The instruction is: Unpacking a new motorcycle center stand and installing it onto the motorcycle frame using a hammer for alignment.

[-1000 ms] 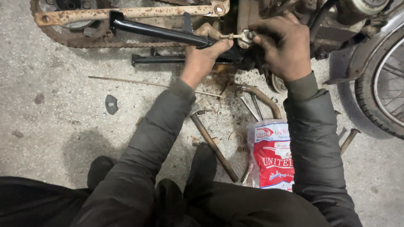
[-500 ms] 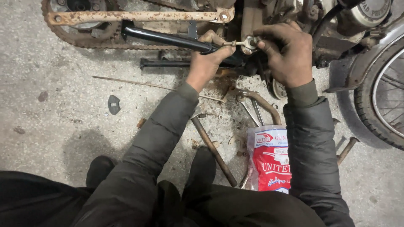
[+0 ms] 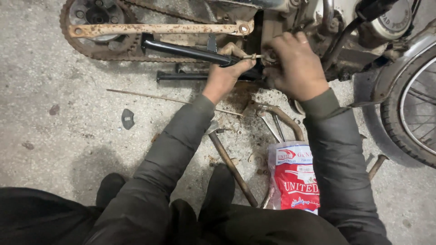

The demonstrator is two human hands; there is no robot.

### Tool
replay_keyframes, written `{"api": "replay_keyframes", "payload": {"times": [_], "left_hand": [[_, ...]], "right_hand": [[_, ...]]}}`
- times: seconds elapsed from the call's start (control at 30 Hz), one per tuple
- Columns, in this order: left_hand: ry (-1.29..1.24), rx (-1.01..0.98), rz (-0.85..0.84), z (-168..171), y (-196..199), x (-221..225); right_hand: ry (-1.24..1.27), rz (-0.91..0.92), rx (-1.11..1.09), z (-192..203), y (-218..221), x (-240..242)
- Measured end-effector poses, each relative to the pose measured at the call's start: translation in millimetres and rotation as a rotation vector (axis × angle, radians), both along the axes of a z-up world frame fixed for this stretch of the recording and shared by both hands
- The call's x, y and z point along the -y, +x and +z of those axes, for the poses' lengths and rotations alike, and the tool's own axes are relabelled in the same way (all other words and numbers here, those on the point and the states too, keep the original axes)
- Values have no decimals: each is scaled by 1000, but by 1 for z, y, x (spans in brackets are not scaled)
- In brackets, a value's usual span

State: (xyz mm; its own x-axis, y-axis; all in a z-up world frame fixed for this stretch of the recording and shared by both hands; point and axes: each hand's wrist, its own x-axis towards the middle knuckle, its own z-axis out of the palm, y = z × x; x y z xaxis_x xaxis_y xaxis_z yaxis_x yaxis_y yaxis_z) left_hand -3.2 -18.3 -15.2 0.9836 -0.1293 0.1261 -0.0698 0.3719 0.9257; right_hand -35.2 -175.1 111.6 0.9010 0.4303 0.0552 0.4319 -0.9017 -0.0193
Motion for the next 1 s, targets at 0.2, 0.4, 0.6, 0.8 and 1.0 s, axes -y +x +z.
{"api": "replay_keyframes", "payload": {"times": [0.2, 0.4, 0.6, 0.8, 1.0], "left_hand": [[57, 1, -54, 7, 1, -5], [-1, 31, -35, -2, 6, 0], [77, -44, -22, -27, 21, 10], [85, -53, -55, -10, 13, 2], [77, -55, -39, -4, 10, 1]], "right_hand": [[-125, 56, 101, -9, 15, 2], [59, 51, -37, -2, 9, 13], [-141, 5, 76, 5, -1, 1], [-240, 132, 289, -9, 19, 12], [-42, -29, 238, -8, 27, 20]]}}
